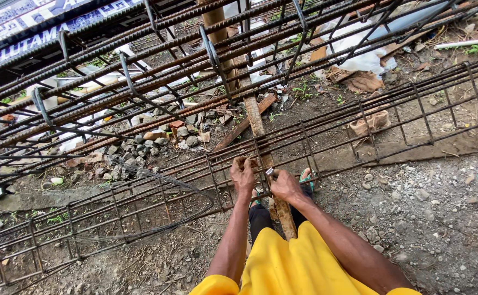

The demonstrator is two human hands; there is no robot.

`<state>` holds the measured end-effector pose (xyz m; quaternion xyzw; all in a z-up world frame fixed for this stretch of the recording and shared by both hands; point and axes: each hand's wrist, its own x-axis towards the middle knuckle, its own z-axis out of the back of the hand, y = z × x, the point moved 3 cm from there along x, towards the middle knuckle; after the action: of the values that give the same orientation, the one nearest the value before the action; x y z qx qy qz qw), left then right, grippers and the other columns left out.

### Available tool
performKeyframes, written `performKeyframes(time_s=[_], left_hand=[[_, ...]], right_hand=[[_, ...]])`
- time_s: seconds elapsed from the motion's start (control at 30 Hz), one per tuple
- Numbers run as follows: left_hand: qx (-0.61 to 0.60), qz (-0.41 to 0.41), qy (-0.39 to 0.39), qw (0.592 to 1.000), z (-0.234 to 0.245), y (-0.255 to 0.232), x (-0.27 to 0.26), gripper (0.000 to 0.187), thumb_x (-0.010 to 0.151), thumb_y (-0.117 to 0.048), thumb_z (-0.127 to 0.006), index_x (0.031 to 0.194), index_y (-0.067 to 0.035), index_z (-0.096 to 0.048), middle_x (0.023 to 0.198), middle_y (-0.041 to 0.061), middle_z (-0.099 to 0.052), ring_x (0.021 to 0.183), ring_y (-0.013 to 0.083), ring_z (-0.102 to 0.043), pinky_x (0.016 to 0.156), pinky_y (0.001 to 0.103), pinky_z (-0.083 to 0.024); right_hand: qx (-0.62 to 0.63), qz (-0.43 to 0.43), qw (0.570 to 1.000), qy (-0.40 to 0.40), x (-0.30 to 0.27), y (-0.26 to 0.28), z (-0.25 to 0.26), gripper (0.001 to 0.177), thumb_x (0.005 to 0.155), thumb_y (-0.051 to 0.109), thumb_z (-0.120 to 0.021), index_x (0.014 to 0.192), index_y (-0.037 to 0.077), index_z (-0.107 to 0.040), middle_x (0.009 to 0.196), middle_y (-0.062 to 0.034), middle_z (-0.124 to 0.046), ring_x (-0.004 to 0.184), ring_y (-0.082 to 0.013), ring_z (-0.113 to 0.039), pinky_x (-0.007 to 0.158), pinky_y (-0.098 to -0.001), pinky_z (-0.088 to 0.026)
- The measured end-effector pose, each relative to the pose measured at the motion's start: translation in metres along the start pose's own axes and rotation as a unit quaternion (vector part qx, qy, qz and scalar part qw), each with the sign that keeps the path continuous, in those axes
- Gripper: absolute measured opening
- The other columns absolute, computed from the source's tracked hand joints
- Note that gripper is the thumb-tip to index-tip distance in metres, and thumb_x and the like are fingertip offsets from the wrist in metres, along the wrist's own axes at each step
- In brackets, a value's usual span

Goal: The person uses pliers to twist and secure wire ties at intersections of a rebar grid. They repeatedly position the wire, twist it with the pliers, and move to the next intersection along the grid.

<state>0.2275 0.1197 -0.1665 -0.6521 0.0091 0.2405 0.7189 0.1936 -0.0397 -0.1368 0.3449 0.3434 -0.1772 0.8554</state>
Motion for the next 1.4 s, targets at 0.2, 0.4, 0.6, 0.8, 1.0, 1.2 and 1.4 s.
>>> performKeyframes(time_s=[0.2,0.4,0.6,0.8,1.0,1.2,1.4], left_hand=[[-0.089,0.017,-0.011,0.996,-0.006,0.029,0.013,0.007,0.099,-0.008,-0.059,0.100,-0.003,-0.065,0.086,0.019,-0.075,0.076,0.0238,-0.075,0.070,0.036,-0.061],[-0.101,0.050,-0.009,0.994,-0.008,0.022,0.009,0.008,0.096,-0.009,-0.060,0.094,-0.004,-0.065,0.082,0.015,-0.076,0.072,0.0176,-0.073,0.063,0.031,-0.059],[0.008,-0.039,-0.003,0.999,-0.003,0.014,-0.013,0.010,0.101,-0.008,-0.057,0.102,-0.002,-0.065,0.086,0.021,-0.074,0.078,0.0288,-0.075,0.071,0.040,-0.063],[0.102,-0.065,0.023,0.992,-0.008,0.003,-0.026,0.009,0.099,-0.016,-0.061,0.100,-0.009,-0.068,0.084,0.012,-0.076,0.082,0.0258,-0.076,0.076,0.041,-0.062],[0.107,-0.149,0.058,0.981,-0.007,-0.010,-0.043,0.009,0.097,-0.006,-0.063,0.101,-0.001,-0.070,0.090,0.021,-0.075,0.088,0.0336,-0.075,0.083,0.047,-0.061],[0.101,-0.186,0.038,0.977,-0.014,0.005,-0.027,0.002,0.088,-0.011,-0.077,0.087,-0.013,-0.076,0.088,0.008,-0.074,0.088,0.0260,-0.074,0.083,0.039,-0.058],[0.226,-0.216,0.052,0.948,-0.015,0.014,-0.018,0.003,0.093,-0.023,-0.071,0.093,-0.020,-0.071,0.089,0.001,-0.067,0.092,0.0233,-0.066,0.081,0.040,-0.052]], right_hand=[[0.080,-0.020,0.996,-0.039,0.009,0.002,-0.002,0.038,0.087,0.028,-0.058,0.112,0.006,-0.076,0.106,-0.0209,-0.075,0.112,-0.0423,-0.066,0.097,-0.0532,-0.051],[0.065,-0.045,0.995,-0.064,0.021,0.000,-0.004,0.041,0.086,0.033,-0.059,0.114,0.007,-0.075,0.106,-0.0180,-0.076,0.113,-0.0382,-0.067,0.097,-0.0491,-0.053],[0.156,-0.085,0.983,-0.047,0.032,-0.016,-0.021,0.045,0.084,0.028,-0.065,0.112,-0.006,-0.073,0.111,-0.0288,-0.072,0.116,-0.0457,-0.064,0.096,-0.0530,-0.050],[0.127,-0.081,0.988,-0.025,0.046,-0.017,-0.022,0.044,0.081,0.030,-0.068,0.111,-0.001,-0.075,0.110,-0.0250,-0.073,0.115,-0.0426,-0.065,0.094,-0.0517,-0.052],[0.164,-0.075,0.983,-0.030,0.020,-0.004,-0.009,0.043,0.079,0.028,-0.069,0.113,0.003,-0.075,0.111,-0.0224,-0.073,0.116,-0.0405,-0.065,0.096,-0.0501,-0.051],[0.174,-0.078,0.981,-0.038,0.019,-0.012,0.004,0.046,0.078,0.030,-0.068,0.115,0.004,-0.074,0.112,-0.0222,-0.073,0.118,-0.0399,-0.064,0.098,-0.0502,-0.050],[0.120,-0.086,0.988,-0.038,0.037,-0.029,-0.007,0.047,0.076,0.040,-0.071,0.113,0.012,-0.076,0.110,-0.0138,-0.075,0.116,-0.0358,-0.066,0.102,-0.0485,-0.048]])
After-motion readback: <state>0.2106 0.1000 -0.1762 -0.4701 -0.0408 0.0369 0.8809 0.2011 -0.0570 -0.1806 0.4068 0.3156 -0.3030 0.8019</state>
